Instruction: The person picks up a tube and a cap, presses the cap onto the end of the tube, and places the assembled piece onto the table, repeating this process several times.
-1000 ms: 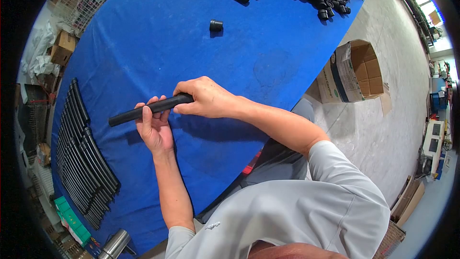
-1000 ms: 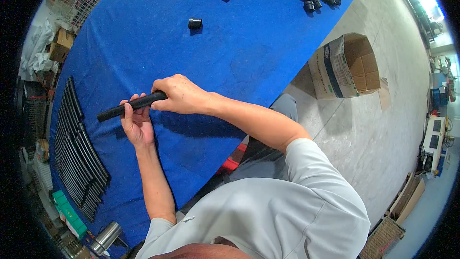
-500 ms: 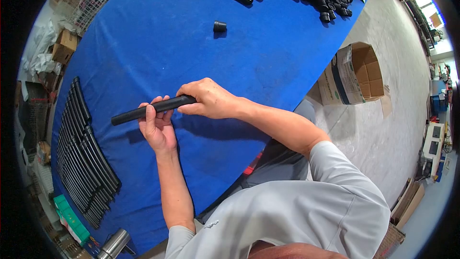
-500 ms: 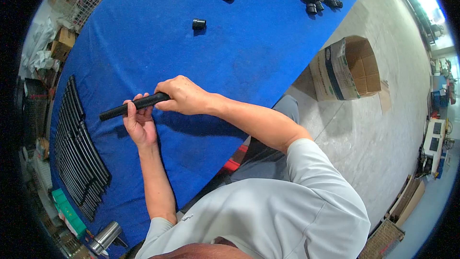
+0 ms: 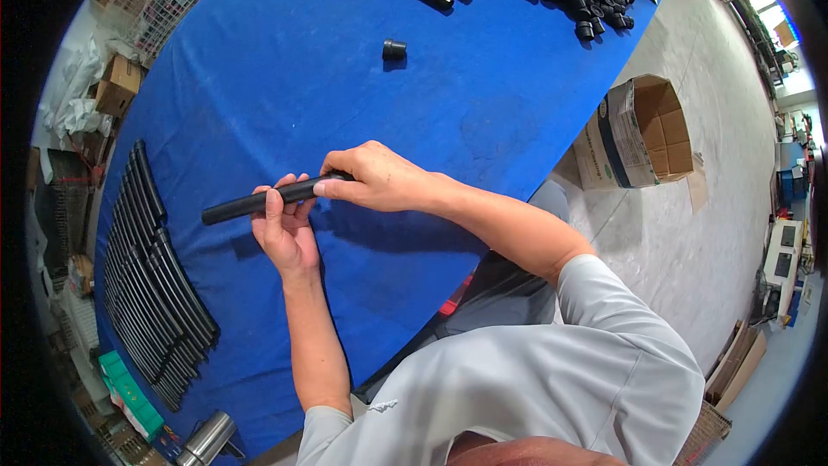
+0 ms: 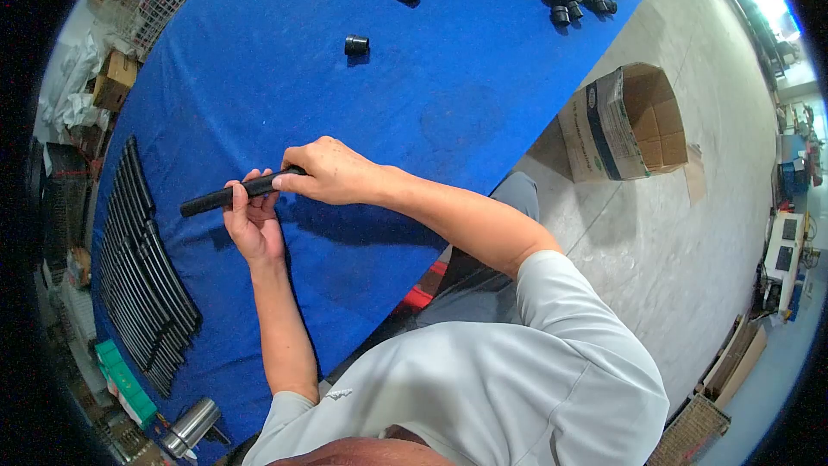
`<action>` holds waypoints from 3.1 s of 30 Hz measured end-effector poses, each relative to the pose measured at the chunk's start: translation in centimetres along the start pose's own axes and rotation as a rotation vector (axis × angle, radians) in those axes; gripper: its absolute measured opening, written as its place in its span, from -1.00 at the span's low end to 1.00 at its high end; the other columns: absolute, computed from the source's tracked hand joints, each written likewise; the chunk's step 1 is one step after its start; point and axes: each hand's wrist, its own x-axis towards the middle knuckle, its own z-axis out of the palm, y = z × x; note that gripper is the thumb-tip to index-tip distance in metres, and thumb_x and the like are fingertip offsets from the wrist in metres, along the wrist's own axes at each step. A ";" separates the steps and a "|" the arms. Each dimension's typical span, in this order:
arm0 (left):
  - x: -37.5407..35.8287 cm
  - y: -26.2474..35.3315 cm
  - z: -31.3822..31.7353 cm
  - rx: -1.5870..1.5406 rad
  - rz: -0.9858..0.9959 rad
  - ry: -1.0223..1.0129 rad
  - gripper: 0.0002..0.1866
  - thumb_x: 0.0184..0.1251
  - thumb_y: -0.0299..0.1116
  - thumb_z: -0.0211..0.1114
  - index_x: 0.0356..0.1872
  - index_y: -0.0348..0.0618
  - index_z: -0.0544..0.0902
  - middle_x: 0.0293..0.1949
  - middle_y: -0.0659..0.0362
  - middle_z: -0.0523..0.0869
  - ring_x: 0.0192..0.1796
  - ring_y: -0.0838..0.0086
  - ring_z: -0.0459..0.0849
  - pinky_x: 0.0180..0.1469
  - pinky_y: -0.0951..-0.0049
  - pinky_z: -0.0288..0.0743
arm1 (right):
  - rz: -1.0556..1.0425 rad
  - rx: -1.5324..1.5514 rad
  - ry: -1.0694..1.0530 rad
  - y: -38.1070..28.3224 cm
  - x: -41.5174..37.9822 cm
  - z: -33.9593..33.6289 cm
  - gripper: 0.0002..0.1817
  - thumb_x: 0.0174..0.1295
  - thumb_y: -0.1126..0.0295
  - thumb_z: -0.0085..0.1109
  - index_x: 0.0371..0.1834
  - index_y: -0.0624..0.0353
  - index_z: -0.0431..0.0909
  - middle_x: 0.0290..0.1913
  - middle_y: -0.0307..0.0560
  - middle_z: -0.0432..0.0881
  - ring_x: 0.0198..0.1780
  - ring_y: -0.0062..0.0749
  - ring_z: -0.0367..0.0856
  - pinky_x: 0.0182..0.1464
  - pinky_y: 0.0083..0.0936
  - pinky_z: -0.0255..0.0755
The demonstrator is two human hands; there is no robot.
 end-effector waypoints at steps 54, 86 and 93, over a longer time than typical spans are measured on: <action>0.3 -0.2 -0.4 -0.080 0.000 0.046 -0.85 0.59 -0.37 0.20 0.03 -0.17 0.58 0.00 -0.13 0.77 0.09 0.03 0.79 0.04 0.13 0.83 | -0.421 -0.221 0.281 1.5 0.0 1.1 -0.62 0.26 0.16 0.41 -0.06 0.25 0.67 -0.41 0.05 0.68 -0.38 -0.05 0.68 -0.32 -0.25 0.51; 0.2 -0.2 -0.8 -0.152 -0.007 0.061 -0.86 0.59 -0.38 0.19 0.03 -0.13 0.61 0.00 -0.11 0.78 0.10 0.08 0.79 0.07 0.14 0.82 | -0.287 -0.089 0.162 0.3 -0.3 0.5 -0.69 0.22 0.26 0.38 -0.15 0.28 0.61 -0.30 0.14 0.67 -0.22 0.12 0.69 -0.15 -0.05 0.54; 0.3 -0.1 -0.8 -0.129 -0.018 0.006 -0.84 0.59 -0.36 0.20 0.04 -0.13 0.60 0.01 -0.10 0.77 0.12 0.09 0.78 0.09 0.12 0.81 | 0.086 0.131 -0.028 -1.3 0.1 -1.2 -0.59 0.31 0.14 0.37 -0.03 0.31 0.65 -0.35 0.09 0.71 -0.32 -0.09 0.73 -0.25 -0.29 0.57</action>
